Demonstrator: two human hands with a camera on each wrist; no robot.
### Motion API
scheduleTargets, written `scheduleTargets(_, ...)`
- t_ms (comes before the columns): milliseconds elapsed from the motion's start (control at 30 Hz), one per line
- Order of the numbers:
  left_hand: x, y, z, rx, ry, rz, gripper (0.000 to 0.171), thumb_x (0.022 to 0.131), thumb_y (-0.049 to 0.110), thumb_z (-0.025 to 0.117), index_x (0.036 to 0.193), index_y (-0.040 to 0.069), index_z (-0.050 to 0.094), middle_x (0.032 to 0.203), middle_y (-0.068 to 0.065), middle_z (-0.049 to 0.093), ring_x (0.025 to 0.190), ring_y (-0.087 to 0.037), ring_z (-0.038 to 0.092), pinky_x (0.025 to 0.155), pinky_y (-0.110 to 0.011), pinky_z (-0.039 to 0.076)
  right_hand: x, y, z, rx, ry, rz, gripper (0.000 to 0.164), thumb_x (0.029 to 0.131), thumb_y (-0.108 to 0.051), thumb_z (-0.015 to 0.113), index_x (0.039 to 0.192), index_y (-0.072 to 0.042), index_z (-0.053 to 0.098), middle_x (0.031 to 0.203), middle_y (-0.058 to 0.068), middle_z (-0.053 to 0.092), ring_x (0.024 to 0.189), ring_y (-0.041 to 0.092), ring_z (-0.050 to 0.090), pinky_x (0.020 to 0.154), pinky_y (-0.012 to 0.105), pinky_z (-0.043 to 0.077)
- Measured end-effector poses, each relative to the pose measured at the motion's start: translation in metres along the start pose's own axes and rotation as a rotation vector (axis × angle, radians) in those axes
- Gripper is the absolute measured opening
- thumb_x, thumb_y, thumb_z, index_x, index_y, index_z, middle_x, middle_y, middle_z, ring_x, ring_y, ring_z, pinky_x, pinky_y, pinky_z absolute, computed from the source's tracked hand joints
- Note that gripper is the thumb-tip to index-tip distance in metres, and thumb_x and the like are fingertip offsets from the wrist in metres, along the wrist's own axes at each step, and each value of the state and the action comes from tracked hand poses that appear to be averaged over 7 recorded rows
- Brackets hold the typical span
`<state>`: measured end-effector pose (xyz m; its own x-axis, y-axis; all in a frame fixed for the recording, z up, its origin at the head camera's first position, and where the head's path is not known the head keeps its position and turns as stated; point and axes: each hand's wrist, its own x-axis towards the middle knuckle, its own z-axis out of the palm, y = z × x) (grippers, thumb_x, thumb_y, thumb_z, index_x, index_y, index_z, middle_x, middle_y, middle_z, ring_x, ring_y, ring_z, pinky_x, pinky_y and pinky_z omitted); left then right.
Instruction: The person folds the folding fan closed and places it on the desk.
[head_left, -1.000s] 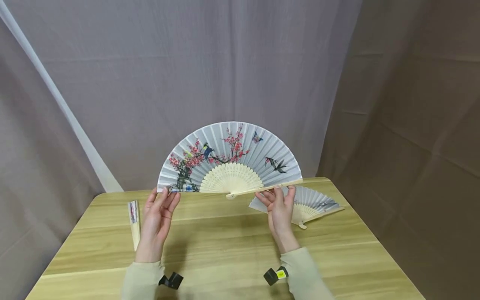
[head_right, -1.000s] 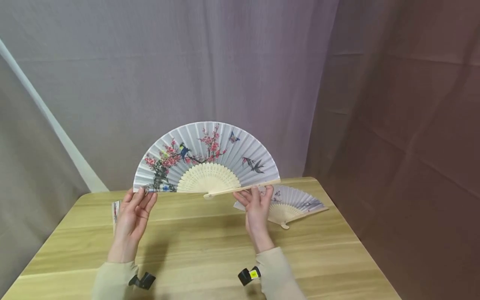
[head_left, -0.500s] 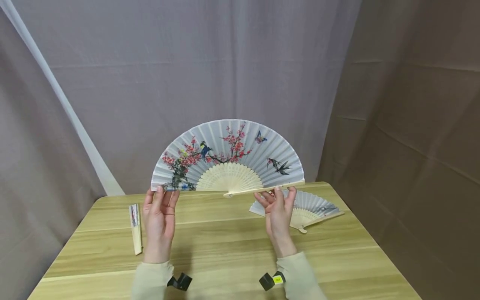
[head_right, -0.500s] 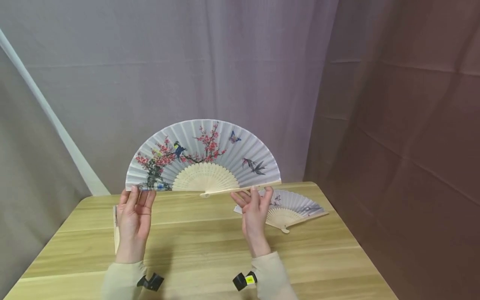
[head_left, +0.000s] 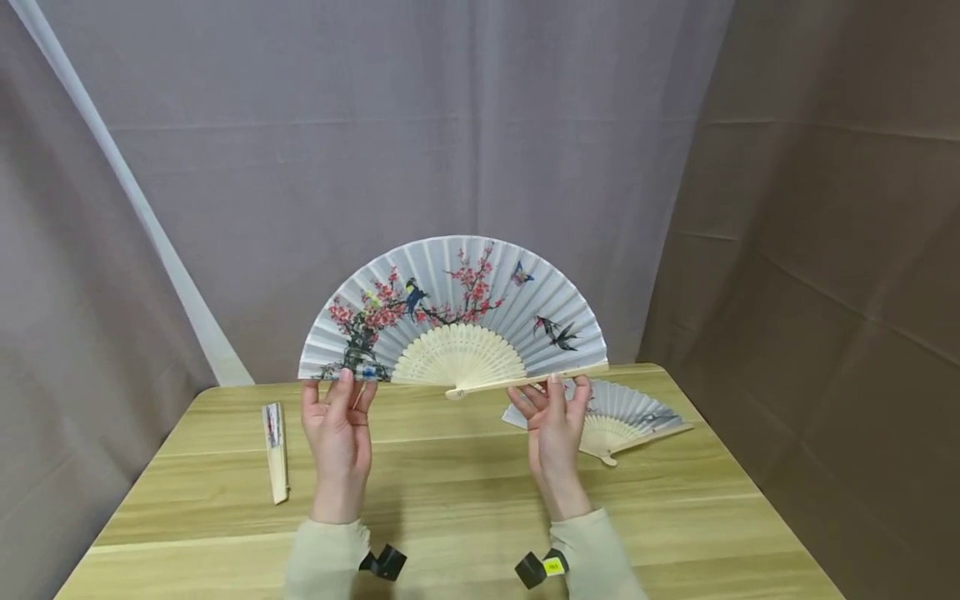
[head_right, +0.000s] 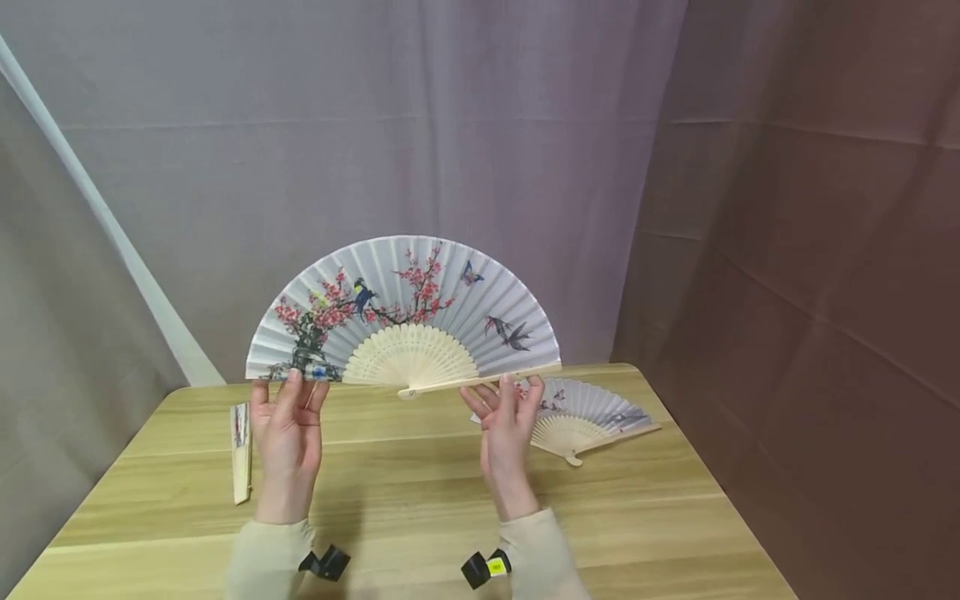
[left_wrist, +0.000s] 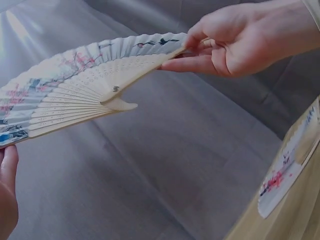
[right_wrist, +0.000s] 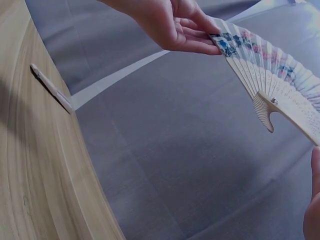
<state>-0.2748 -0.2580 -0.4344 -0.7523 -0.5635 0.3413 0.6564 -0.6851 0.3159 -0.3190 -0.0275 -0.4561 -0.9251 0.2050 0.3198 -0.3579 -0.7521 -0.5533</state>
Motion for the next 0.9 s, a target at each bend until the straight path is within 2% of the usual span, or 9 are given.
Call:
scheduleTargets(200, -0.002, -0.004, 0.004, 0.100, 0.045, 0.060, 0.019, 0.090, -0.017, 0.062, 0.103, -0.004, 0.064, 0.087, -0.017, 0.074, 0.080, -0.022, 0.074, 0.078, -0.036, 0.061, 0.001, -0.002, 0.003, -0.003, 0.012, -0.016, 0.014, 0.108, -0.011, 0.044, 0.115, -0.010, 0.031, 0.096, 0.009, 0.063, 0.080, 0.023, 0.075, 0.079, 0.042, 0.061)
scheduleTargets(367, -0.005, -0.007, 0.003, 0.182, 0.062, 0.064, 0.019, 0.087, -0.021, 0.065, 0.086, -0.001, 0.065, 0.076, -0.012, 0.072, 0.074, -0.019, 0.073, 0.074, -0.034, 0.063, 0.000, -0.005, 0.001, -0.021, 0.022, -0.015, 0.014, 0.107, -0.009, 0.046, 0.117, -0.006, 0.036, 0.090, 0.009, 0.063, 0.080, 0.022, 0.075, 0.078, 0.040, 0.062)
scheduleTargets(600, -0.005, -0.008, 0.003, 0.212, 0.081, 0.097, 0.016, 0.084, -0.017, 0.071, 0.083, -0.002, 0.065, 0.076, -0.013, 0.073, 0.074, -0.019, 0.074, 0.072, -0.034, 0.063, -0.002, -0.007, 0.000, -0.048, 0.021, -0.020, 0.016, 0.106, -0.008, 0.048, 0.116, -0.005, 0.037, 0.087, 0.009, 0.061, 0.081, 0.020, 0.075, 0.081, 0.038, 0.061)
scheduleTargets(733, -0.005, -0.007, 0.005, 0.262, 0.102, 0.098, 0.018, 0.087, -0.017, 0.068, 0.083, 0.001, 0.066, 0.075, -0.010, 0.073, 0.072, -0.018, 0.074, 0.072, -0.032, 0.062, -0.003, -0.007, 0.001, -0.057, 0.025, -0.025, 0.016, 0.106, -0.008, 0.049, 0.116, -0.005, 0.036, 0.087, 0.008, 0.060, 0.081, 0.020, 0.074, 0.081, 0.038, 0.061)
scheduleTargets(900, -0.005, -0.005, 0.006, 0.258, 0.098, 0.082, 0.019, 0.087, -0.019, 0.065, 0.084, -0.001, 0.066, 0.076, -0.011, 0.073, 0.072, -0.019, 0.074, 0.072, -0.033, 0.062, -0.002, -0.011, 0.002, -0.067, 0.022, -0.018, 0.012, 0.106, -0.006, 0.048, 0.115, -0.006, 0.040, 0.088, 0.006, 0.061, 0.082, 0.019, 0.074, 0.081, 0.038, 0.061)
